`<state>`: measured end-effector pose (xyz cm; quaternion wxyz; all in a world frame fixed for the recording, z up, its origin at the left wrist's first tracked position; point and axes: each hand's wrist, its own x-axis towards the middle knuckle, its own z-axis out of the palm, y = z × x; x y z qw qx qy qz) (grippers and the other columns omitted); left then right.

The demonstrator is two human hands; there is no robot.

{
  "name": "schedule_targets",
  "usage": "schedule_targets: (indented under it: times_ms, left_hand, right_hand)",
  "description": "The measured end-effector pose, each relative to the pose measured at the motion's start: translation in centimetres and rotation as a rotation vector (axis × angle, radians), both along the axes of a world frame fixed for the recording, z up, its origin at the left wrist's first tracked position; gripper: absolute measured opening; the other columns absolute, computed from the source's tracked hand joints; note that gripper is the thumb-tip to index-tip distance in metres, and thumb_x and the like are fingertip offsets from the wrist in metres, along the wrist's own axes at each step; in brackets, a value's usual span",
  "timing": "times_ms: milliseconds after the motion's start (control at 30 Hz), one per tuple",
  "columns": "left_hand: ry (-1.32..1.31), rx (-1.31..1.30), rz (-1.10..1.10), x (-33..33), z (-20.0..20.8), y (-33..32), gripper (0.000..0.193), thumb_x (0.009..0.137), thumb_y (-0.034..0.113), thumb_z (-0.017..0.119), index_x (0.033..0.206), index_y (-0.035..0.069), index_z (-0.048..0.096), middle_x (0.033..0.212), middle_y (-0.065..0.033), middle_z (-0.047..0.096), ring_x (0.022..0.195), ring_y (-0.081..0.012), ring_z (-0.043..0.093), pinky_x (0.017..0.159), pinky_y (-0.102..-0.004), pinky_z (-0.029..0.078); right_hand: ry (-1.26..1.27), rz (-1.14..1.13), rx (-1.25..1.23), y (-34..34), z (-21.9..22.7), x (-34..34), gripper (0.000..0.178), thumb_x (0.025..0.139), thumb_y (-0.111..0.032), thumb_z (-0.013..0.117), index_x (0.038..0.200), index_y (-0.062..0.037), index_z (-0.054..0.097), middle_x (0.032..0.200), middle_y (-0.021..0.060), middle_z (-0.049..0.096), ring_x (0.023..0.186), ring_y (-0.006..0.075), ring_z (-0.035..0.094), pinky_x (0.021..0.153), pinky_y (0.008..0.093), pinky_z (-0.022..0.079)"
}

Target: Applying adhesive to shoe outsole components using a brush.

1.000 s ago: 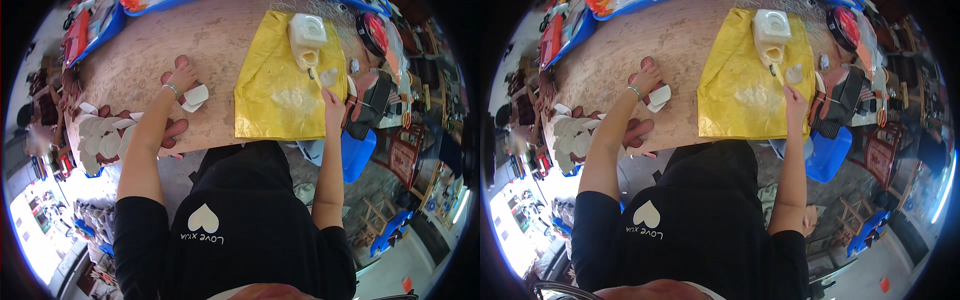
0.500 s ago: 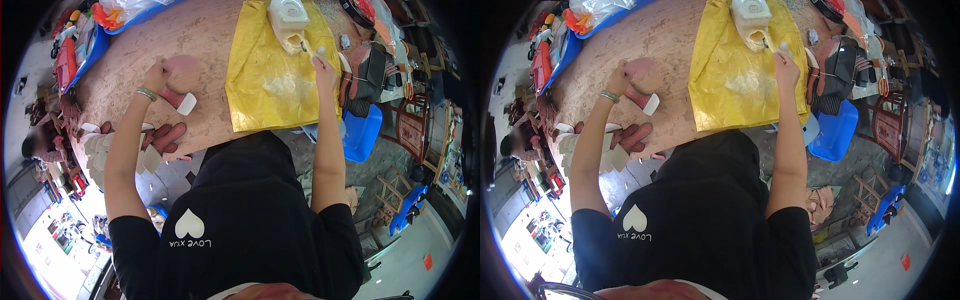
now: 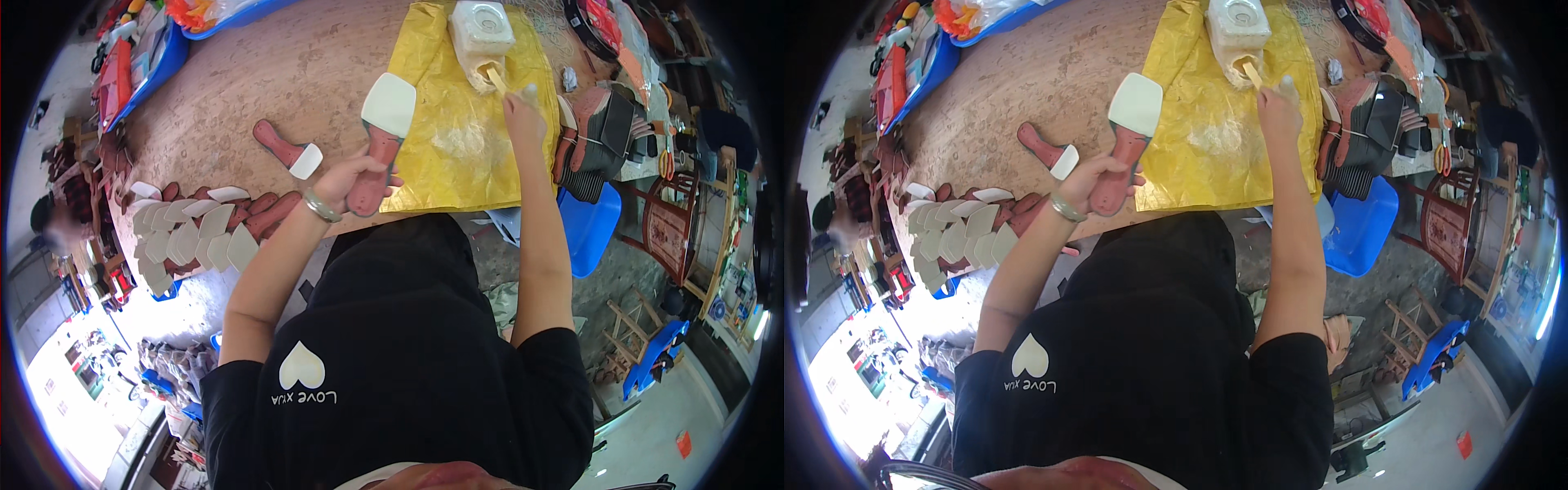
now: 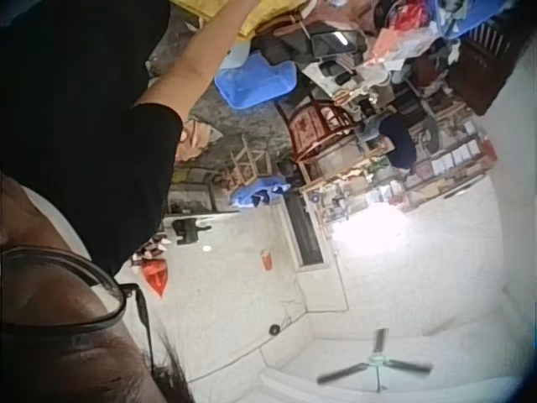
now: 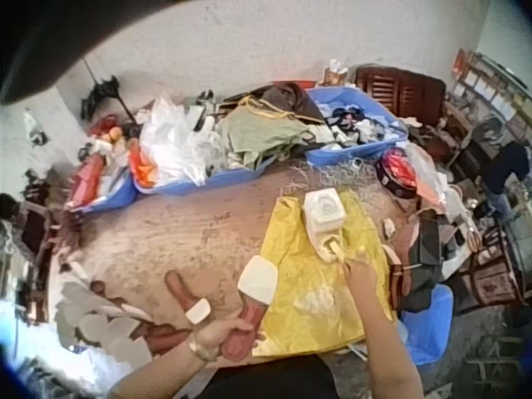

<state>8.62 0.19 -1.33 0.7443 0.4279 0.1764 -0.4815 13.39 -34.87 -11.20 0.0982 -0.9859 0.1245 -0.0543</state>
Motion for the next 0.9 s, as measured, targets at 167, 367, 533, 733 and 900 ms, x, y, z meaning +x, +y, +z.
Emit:
schedule_targets:
  times_ms: [167,367,533,733,900]
  left_hand:
    - [-0.027,-0.079,0.045,-0.8,-0.9,-1.6,0.047,0.086,0.012,0.05,0.131,0.004,0.037,0.109,-0.018,0.057,0.091,-0.0263,0.063,0.076,-0.0342,0.054]
    - [-0.046,0.016,-0.002,-1.9,0.1,-1.2,0.045,0.085,0.013,0.05,0.128,0.004,0.039,0.104,-0.0165,0.06,0.081,-0.0208,0.062,0.071,-0.0323,0.054]
    - [-0.049,0.009,0.001,-2.8,0.6,-0.5,0.042,0.085,0.012,0.051,0.124,0.004,0.04,0.1,-0.0149,0.06,0.076,-0.0191,0.062,0.067,-0.0307,0.055]
    - [-0.063,0.035,-0.057,-3.8,2.0,-0.5,0.041,0.087,0.017,0.051,0.125,0.004,0.041,0.099,-0.0155,0.061,0.069,-0.0166,0.06,0.06,-0.0283,0.052]
    - [-0.001,0.029,0.007,-4.3,0.4,0.3,0.049,0.09,0.027,0.048,0.131,0.003,0.037,0.104,-0.0173,0.06,0.071,-0.0158,0.059,0.061,-0.0283,0.051]
  right_hand:
    - [-0.086,-0.06,0.45,2.8,0.2,-6.8,0.021,0.086,-0.032,0.06,0.092,-0.0144,0.07,0.081,0.0124,0.068,0.073,0.0302,0.065,0.064,0.0378,0.052]
    - [0.015,0.342,0.665,9.8,5.5,-9.3,0.023,0.084,-0.024,0.065,0.098,-0.0059,0.07,0.093,0.0141,0.069,0.084,0.0227,0.067,0.076,0.0291,0.051]
    - [-0.281,0.306,0.729,8.3,5.7,-6.1,0.017,0.084,-0.023,0.065,0.097,-0.0129,0.071,0.088,0.0108,0.069,0.077,0.0245,0.066,0.067,0.0319,0.051]
    - [-0.262,0.418,0.469,9.0,5.7,-3.2,0.019,0.083,-0.029,0.065,0.093,-0.0144,0.071,0.077,0.0095,0.066,0.067,0.0252,0.063,0.06,0.0337,0.049]
    - [-0.251,0.073,0.671,7.3,5.4,-2.0,0.023,0.083,-0.031,0.064,0.095,-0.0134,0.071,0.081,0.0107,0.068,0.074,0.0245,0.066,0.065,0.033,0.05]
